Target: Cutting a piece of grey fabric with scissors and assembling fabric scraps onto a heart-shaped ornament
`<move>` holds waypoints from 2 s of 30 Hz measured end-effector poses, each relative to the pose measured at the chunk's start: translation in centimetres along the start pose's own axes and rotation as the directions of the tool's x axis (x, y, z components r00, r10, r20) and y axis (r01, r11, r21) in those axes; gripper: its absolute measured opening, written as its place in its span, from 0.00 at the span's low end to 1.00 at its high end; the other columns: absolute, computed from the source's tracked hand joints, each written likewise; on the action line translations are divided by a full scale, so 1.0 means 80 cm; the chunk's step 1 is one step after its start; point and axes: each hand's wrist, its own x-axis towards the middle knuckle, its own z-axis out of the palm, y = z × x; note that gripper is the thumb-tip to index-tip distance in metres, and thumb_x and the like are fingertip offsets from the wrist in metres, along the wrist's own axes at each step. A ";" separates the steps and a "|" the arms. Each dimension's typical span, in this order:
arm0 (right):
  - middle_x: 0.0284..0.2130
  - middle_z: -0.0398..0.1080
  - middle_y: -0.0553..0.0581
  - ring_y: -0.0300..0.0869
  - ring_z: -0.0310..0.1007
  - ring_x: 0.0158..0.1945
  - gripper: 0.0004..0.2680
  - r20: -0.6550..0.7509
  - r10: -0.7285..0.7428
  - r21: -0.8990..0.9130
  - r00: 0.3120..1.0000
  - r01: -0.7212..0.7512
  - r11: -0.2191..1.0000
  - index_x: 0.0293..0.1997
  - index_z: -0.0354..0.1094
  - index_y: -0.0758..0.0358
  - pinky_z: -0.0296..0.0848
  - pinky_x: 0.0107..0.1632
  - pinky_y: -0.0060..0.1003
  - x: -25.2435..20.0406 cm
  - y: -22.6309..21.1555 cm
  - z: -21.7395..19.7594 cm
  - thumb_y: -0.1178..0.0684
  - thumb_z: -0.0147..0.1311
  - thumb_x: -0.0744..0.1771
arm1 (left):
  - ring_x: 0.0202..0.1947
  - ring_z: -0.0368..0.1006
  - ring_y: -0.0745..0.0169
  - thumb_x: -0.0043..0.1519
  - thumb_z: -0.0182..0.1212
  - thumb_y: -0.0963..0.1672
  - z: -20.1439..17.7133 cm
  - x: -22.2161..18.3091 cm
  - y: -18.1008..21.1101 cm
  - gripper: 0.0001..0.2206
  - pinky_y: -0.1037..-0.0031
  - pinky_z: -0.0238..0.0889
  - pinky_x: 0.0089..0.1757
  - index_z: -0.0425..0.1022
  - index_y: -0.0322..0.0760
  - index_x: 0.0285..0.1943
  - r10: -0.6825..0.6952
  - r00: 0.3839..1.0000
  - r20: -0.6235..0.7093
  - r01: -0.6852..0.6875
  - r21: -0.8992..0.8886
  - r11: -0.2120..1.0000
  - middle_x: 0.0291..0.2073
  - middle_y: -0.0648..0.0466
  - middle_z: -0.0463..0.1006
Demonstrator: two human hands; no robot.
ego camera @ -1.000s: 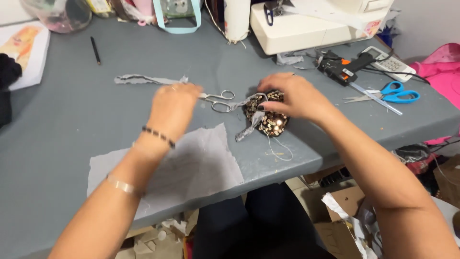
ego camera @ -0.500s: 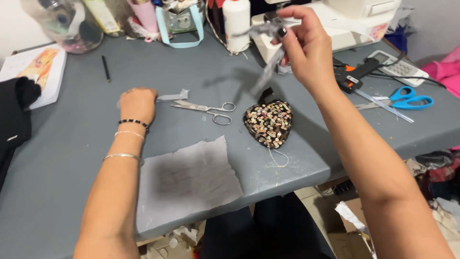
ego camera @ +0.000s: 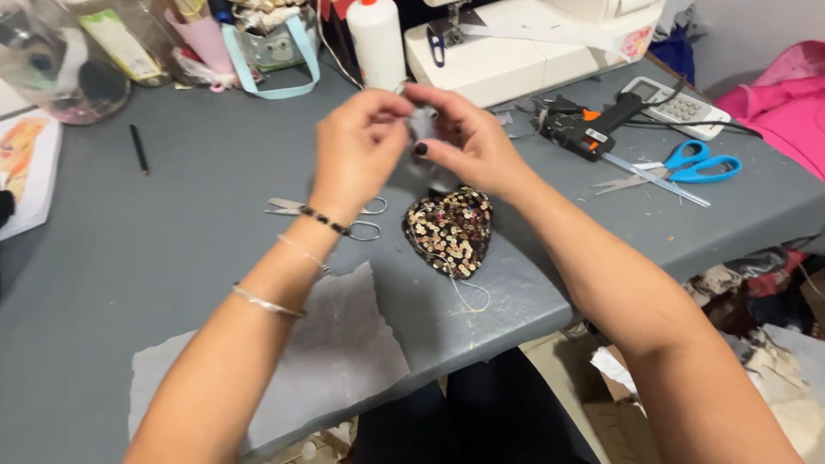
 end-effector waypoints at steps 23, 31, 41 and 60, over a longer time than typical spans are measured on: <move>0.35 0.70 0.63 0.56 0.70 0.40 0.03 -0.231 0.066 -0.786 0.971 -0.226 0.575 0.37 0.68 0.63 0.67 0.44 0.48 -0.009 0.131 -0.113 0.56 0.51 0.66 | 0.63 0.68 0.50 0.62 0.57 0.49 -0.051 -0.073 -0.090 0.25 0.55 0.62 0.57 0.65 0.53 0.72 -0.521 0.594 0.612 -0.060 0.680 0.730 0.68 0.59 0.69; 0.46 0.76 0.64 0.42 0.70 0.40 0.04 -0.643 0.187 0.369 0.743 0.087 0.925 0.26 0.59 0.57 0.70 0.42 0.34 0.007 0.023 -0.113 0.61 0.49 0.60 | 0.65 0.67 0.50 0.59 0.65 0.49 -0.067 -0.098 -0.138 0.30 0.62 0.57 0.62 0.65 0.46 0.73 -0.266 0.658 0.704 -0.095 0.428 0.899 0.67 0.50 0.70; 0.52 0.72 0.72 0.51 0.78 0.48 0.05 -0.433 0.310 0.791 0.847 0.191 0.582 0.30 0.60 0.60 0.83 0.52 0.49 0.004 -0.003 -0.095 0.60 0.55 0.63 | 0.59 0.72 0.42 0.64 0.56 0.43 0.006 -0.045 -0.147 0.20 0.58 0.61 0.57 0.73 0.35 0.66 -0.021 0.930 0.366 -0.116 0.347 0.931 0.59 0.43 0.77; 0.40 0.71 0.60 0.43 0.75 0.40 0.07 -0.481 0.132 0.641 0.867 0.245 0.727 0.53 0.58 0.62 0.83 0.50 0.44 0.003 -0.001 -0.088 0.56 0.49 0.71 | 0.30 0.81 0.66 0.66 0.56 0.41 0.127 0.008 0.015 0.14 0.77 0.76 0.37 0.71 0.34 0.61 -0.107 0.914 0.391 0.284 -0.429 0.858 0.37 0.48 0.83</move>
